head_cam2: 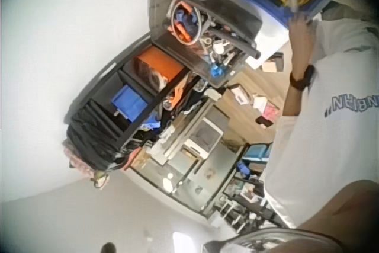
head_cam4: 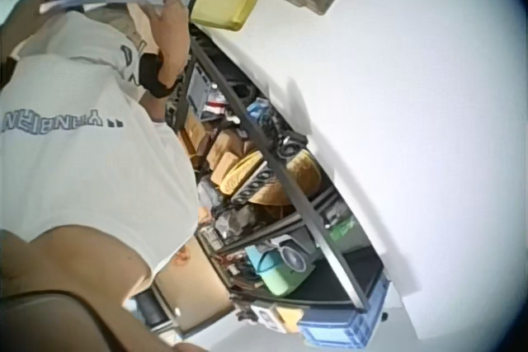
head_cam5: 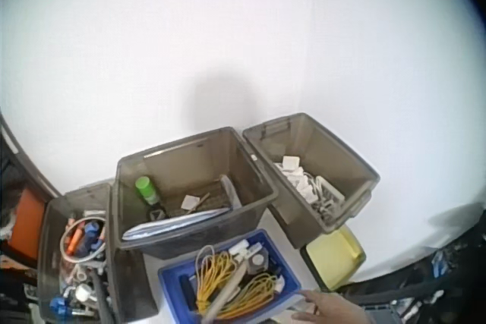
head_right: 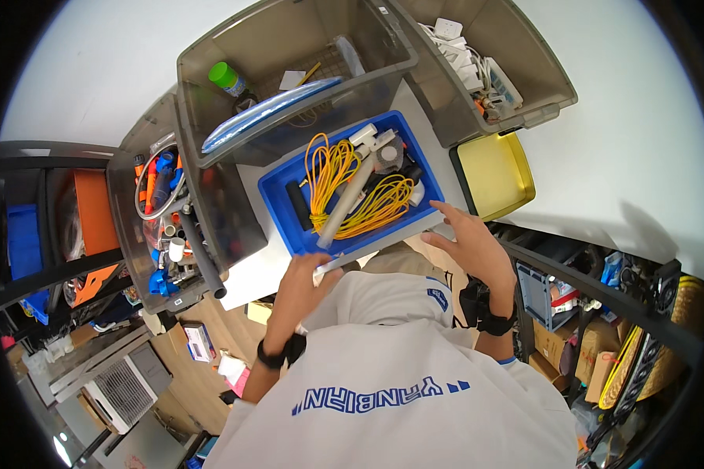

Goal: The person sorts various items by hand, moving a blue folder, a yellow rod, a red tube, and a metal hose between bins. They then handle a yellow cord, a white tube, a remote, a USB drive, and a black camera, placing them into a blue tray or a large bin.

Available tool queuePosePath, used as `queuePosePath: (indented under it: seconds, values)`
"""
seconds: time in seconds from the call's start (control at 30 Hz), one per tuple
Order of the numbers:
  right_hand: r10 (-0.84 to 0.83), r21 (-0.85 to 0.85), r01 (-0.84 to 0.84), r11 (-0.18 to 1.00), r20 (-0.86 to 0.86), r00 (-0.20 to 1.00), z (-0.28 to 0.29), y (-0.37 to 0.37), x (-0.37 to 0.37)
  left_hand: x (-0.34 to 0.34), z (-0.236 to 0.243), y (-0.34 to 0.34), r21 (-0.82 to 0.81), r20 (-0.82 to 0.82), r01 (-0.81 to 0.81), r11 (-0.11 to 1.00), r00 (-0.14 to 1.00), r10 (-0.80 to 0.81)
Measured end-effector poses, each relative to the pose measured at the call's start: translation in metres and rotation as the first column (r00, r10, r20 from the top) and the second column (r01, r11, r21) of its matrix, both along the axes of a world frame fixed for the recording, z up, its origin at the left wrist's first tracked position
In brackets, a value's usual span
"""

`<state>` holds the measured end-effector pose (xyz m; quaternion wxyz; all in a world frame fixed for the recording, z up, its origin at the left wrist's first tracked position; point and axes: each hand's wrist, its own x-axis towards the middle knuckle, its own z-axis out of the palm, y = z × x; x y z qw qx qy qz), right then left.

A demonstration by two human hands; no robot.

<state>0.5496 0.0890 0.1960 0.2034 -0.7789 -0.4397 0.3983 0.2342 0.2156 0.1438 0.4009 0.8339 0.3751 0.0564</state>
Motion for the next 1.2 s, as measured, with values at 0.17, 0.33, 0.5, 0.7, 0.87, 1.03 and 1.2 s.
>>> queuePosePath:
  seconds: [0.17, 0.33, 0.5, 0.7, 0.87, 1.03, 1.2]
  values:
    - [0.05, -0.015, -0.05, 0.999, -0.044, 0.998, -0.012, -0.015, 0.035, 0.021, -0.141, 0.01, 0.207, -0.373, -0.161, 0.965, 0.899, 0.23]
    - [0.083, -0.046, -0.084, 0.995, -0.036, 0.996, -0.019, -0.029, 0.058, 0.032, -0.185, 0.025, 0.124, -0.596, -0.245, 0.962, 0.757, 0.269]
    - [0.07, -0.1, -0.071, 0.992, -0.019, 0.997, -0.022, -0.036, 0.069, 0.039, -0.187, 0.03, 0.149, -0.683, -0.192, 0.97, 0.689, 0.241]
    - [0.085, -0.066, -0.086, 0.994, -0.012, 0.996, -0.025, -0.037, 0.076, 0.035, -0.161, 0.019, 0.325, -0.586, -0.154, 0.933, 0.742, 0.326]
    - [0.082, -0.047, -0.083, 0.995, -0.019, 0.996, -0.024, -0.034, 0.075, 0.031, -0.125, 0.017, 0.369, -0.515, -0.198, 0.908, 0.77, 0.377]
    - [0.097, -0.036, -0.099, 0.994, -0.053, 0.994, -0.027, -0.029, 0.077, 0.032, -0.094, 0.013, 0.408, -0.446, -0.284, 0.868, 0.767, 0.461]
    - [0.122, -0.008, -0.122, 0.992, -0.045, 0.992, -0.037, -0.025, 0.076, 0.041, -0.06, 0.001, 0.432, -0.152, -0.446, 0.784, 0.821, 0.55]
